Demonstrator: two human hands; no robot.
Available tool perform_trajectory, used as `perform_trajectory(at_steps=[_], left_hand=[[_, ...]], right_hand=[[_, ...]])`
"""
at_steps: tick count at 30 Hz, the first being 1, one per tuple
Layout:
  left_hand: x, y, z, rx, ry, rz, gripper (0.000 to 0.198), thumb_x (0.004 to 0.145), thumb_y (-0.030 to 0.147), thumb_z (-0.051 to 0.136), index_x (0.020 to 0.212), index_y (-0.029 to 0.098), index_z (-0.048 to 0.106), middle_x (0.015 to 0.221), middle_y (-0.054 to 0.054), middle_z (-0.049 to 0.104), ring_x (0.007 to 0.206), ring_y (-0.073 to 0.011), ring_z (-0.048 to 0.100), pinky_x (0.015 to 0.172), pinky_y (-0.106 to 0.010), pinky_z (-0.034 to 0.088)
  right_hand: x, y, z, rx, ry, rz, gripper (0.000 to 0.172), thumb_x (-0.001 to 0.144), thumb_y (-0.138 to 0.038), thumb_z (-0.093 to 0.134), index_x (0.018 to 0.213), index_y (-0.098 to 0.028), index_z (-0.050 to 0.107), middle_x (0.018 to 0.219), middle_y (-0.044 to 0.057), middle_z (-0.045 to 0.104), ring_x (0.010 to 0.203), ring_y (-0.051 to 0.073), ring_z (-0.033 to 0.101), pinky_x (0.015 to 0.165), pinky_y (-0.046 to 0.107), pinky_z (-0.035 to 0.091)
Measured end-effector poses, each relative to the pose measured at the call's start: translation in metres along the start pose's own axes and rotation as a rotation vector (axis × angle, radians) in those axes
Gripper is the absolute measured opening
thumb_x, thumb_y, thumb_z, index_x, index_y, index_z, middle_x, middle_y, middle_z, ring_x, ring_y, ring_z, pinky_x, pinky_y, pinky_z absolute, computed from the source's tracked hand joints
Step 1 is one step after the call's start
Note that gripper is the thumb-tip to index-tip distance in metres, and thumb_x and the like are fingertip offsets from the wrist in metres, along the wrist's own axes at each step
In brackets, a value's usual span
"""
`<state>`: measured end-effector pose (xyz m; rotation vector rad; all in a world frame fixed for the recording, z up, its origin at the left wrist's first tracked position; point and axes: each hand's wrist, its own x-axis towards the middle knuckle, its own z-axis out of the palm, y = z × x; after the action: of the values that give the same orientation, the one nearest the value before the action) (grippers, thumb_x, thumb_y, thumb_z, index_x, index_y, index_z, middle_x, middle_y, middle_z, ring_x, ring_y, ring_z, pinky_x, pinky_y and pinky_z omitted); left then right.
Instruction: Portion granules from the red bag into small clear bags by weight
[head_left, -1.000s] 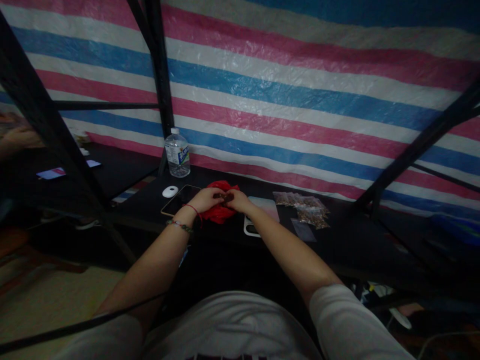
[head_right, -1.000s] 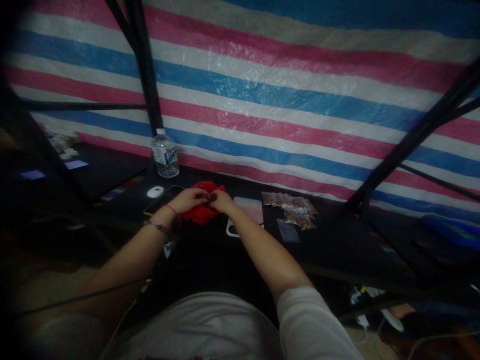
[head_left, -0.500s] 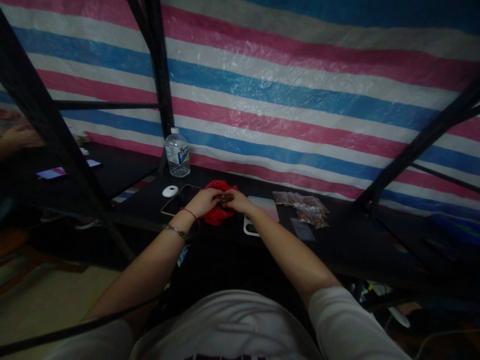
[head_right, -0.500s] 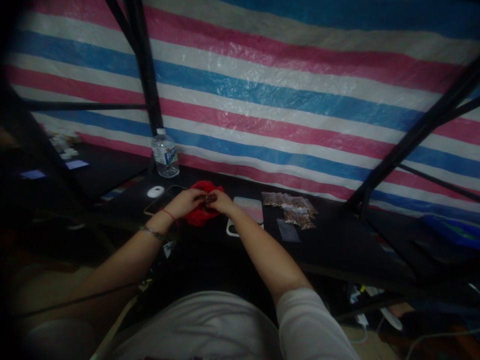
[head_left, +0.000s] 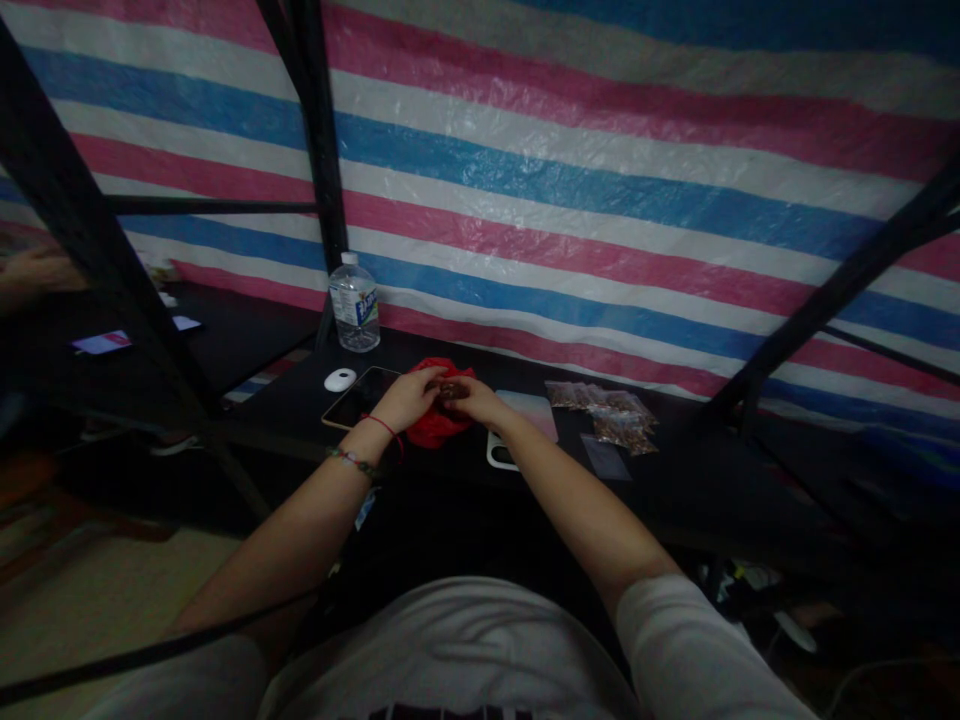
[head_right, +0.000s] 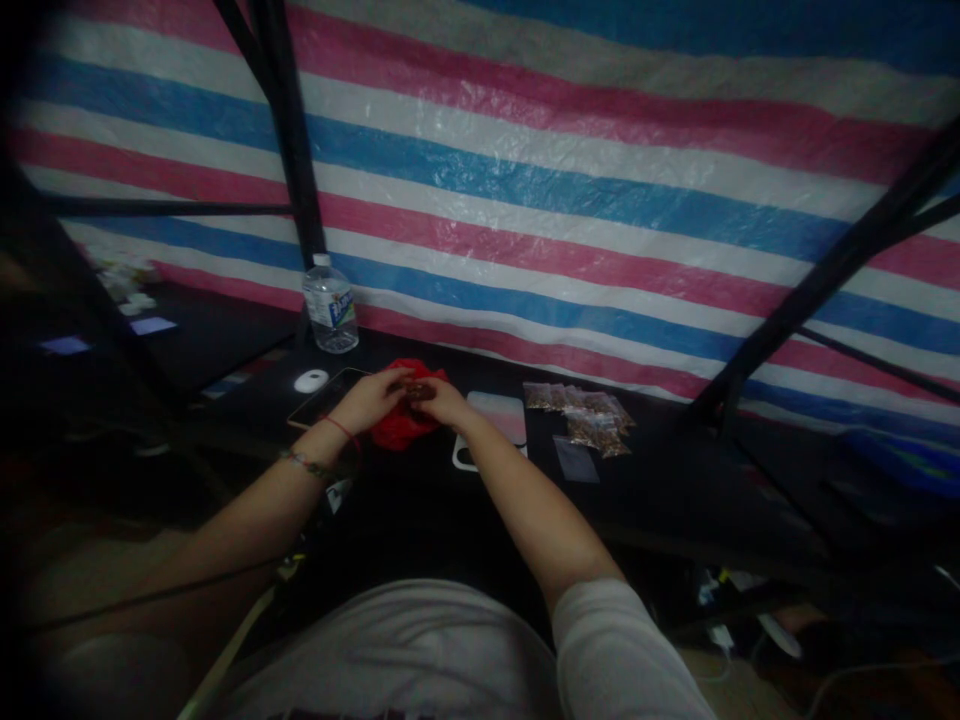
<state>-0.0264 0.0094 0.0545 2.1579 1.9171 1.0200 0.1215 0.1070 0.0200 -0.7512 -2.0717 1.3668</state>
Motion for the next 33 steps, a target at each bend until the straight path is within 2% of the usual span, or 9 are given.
perform_trajectory(at_steps=[3, 6, 10, 14, 18, 22, 28, 33], left_hand=[[0.001, -0.004, 0.001, 0.044, 0.033, -0.028, 0.035, 0.084, 0.015, 0.048, 0.115, 0.017, 0.064, 0.116, -0.008, 0.068, 0.105, -0.0204, 0.063, 0.097, -0.031, 0.046], [0.002, -0.004, 0.002, 0.078, 0.008, 0.013, 0.032, 0.082, 0.015, 0.05, 0.108, 0.018, 0.068, 0.111, -0.007, 0.07, 0.102, -0.0211, 0.064, 0.097, -0.032, 0.046], [0.0, 0.003, 0.002, 0.032, -0.024, 0.094, 0.03, 0.085, 0.022, 0.049, 0.107, 0.019, 0.07, 0.107, -0.006, 0.071, 0.099, -0.0201, 0.064, 0.092, -0.031, 0.047], [-0.001, 0.007, 0.002, 0.051, -0.073, 0.1, 0.027, 0.085, 0.026, 0.052, 0.102, 0.021, 0.072, 0.102, -0.005, 0.072, 0.095, -0.0197, 0.064, 0.089, -0.03, 0.048], [-0.001, 0.005, 0.003, 0.046, -0.061, 0.06, 0.027, 0.085, 0.024, 0.05, 0.1, 0.02, 0.072, 0.101, -0.005, 0.072, 0.094, -0.0199, 0.064, 0.087, -0.03, 0.048], [-0.001, 0.003, 0.005, -0.004, -0.02, -0.016, 0.027, 0.085, 0.023, 0.049, 0.1, 0.018, 0.07, 0.098, -0.006, 0.072, 0.088, -0.0189, 0.065, 0.084, -0.029, 0.049], [-0.003, 0.004, 0.005, -0.101, -0.042, -0.063, 0.027, 0.081, 0.036, 0.057, 0.097, 0.02, 0.071, 0.089, -0.003, 0.073, 0.078, -0.0178, 0.067, 0.07, -0.026, 0.05], [-0.003, 0.006, 0.005, -0.146, -0.036, -0.126, 0.024, 0.08, 0.031, 0.057, 0.096, 0.02, 0.072, 0.092, -0.003, 0.073, 0.081, -0.0172, 0.067, 0.074, -0.025, 0.051]], right_hand=[[-0.001, 0.002, -0.005, 0.017, -0.007, -0.032, 0.043, 0.066, -0.007, 0.068, 0.106, -0.02, 0.063, 0.098, 0.003, 0.07, 0.089, 0.017, 0.066, 0.086, 0.033, 0.051], [-0.003, 0.002, -0.009, -0.033, -0.001, -0.054, 0.042, 0.064, -0.006, 0.068, 0.104, -0.019, 0.065, 0.096, 0.002, 0.07, 0.087, 0.017, 0.066, 0.085, 0.033, 0.051], [-0.006, 0.0, -0.008, -0.187, 0.031, -0.073, 0.04, 0.063, -0.009, 0.071, 0.101, -0.019, 0.066, 0.093, 0.001, 0.07, 0.085, 0.017, 0.065, 0.083, 0.032, 0.05], [-0.008, -0.002, -0.003, -0.213, -0.02, -0.072, 0.039, 0.065, -0.009, 0.07, 0.102, -0.019, 0.066, 0.09, 0.0, 0.07, 0.081, 0.015, 0.065, 0.079, 0.03, 0.05], [-0.007, -0.002, -0.001, -0.23, -0.012, -0.058, 0.037, 0.064, -0.009, 0.07, 0.1, -0.018, 0.066, 0.088, 0.0, 0.07, 0.079, 0.015, 0.065, 0.078, 0.03, 0.051], [-0.005, 0.002, 0.0, -0.146, 0.003, -0.033, 0.039, 0.064, -0.008, 0.07, 0.101, -0.019, 0.065, 0.093, 0.002, 0.07, 0.082, 0.016, 0.066, 0.078, 0.029, 0.051], [-0.004, 0.005, 0.002, -0.157, -0.031, -0.056, 0.037, 0.065, -0.011, 0.07, 0.101, -0.018, 0.065, 0.088, 0.001, 0.07, 0.08, 0.016, 0.065, 0.075, 0.028, 0.051], [-0.004, 0.005, 0.002, -0.239, -0.003, -0.055, 0.033, 0.065, -0.017, 0.072, 0.098, -0.019, 0.066, 0.089, 0.001, 0.07, 0.079, 0.017, 0.065, 0.076, 0.031, 0.051]])
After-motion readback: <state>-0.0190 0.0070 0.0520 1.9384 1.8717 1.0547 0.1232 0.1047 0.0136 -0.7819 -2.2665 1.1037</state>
